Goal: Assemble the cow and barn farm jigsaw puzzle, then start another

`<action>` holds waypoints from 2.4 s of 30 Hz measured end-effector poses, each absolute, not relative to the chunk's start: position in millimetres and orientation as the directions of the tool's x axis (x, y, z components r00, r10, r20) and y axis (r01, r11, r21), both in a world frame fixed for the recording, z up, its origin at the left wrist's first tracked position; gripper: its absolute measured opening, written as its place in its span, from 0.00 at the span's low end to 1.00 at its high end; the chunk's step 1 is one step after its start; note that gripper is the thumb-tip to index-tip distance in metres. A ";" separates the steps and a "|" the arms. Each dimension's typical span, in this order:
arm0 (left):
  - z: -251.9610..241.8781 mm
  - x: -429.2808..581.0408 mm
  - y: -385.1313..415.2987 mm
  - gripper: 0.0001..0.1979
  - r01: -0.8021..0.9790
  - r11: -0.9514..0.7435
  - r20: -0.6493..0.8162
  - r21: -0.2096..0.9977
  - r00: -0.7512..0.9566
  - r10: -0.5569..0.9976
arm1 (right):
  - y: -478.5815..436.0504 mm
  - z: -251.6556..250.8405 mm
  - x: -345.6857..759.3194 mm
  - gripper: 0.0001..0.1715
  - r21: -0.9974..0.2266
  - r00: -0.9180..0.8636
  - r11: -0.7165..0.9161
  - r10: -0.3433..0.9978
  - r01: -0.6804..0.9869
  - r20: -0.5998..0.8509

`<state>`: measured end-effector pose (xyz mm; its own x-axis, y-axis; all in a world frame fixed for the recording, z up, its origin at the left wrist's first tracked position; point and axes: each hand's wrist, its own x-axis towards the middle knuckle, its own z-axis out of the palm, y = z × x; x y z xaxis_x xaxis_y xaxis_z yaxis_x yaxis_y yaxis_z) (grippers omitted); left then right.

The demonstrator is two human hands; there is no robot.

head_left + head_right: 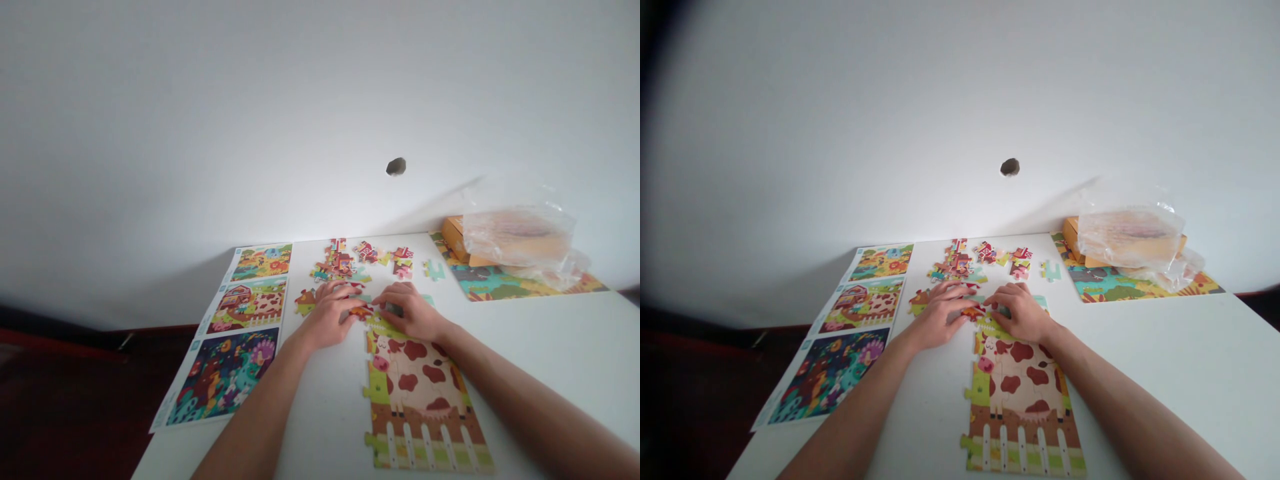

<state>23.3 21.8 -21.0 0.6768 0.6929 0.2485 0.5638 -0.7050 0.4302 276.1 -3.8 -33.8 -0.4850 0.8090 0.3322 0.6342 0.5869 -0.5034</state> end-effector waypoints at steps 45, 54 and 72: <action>-22.6 22.1 22.9 0.15 0.605 -0.694 0.278 0.390 0.641 0.715 | 0.9 -34.0 283.3 0.12 -0.443 -0.245 0.445 0.864 0.778 0.439; -19.6 20.2 21.6 0.16 0.653 -0.656 0.269 0.379 0.601 0.753 | 12.6 -38.0 304.9 0.15 -0.259 0.006 0.091 0.936 0.962 0.352; -22.7 1.7 30.3 0.15 0.973 -0.073 0.197 0.219 0.029 0.980 | 9.4 -45.2 294.1 0.17 -0.242 -0.265 0.359 0.900 0.902 0.346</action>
<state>1.7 30.3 -22.7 0.0292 0.9801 0.1966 0.9731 -0.0728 0.2186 294.1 9.4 -45.2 -0.2649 0.9000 0.3461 0.9015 0.3585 -0.2424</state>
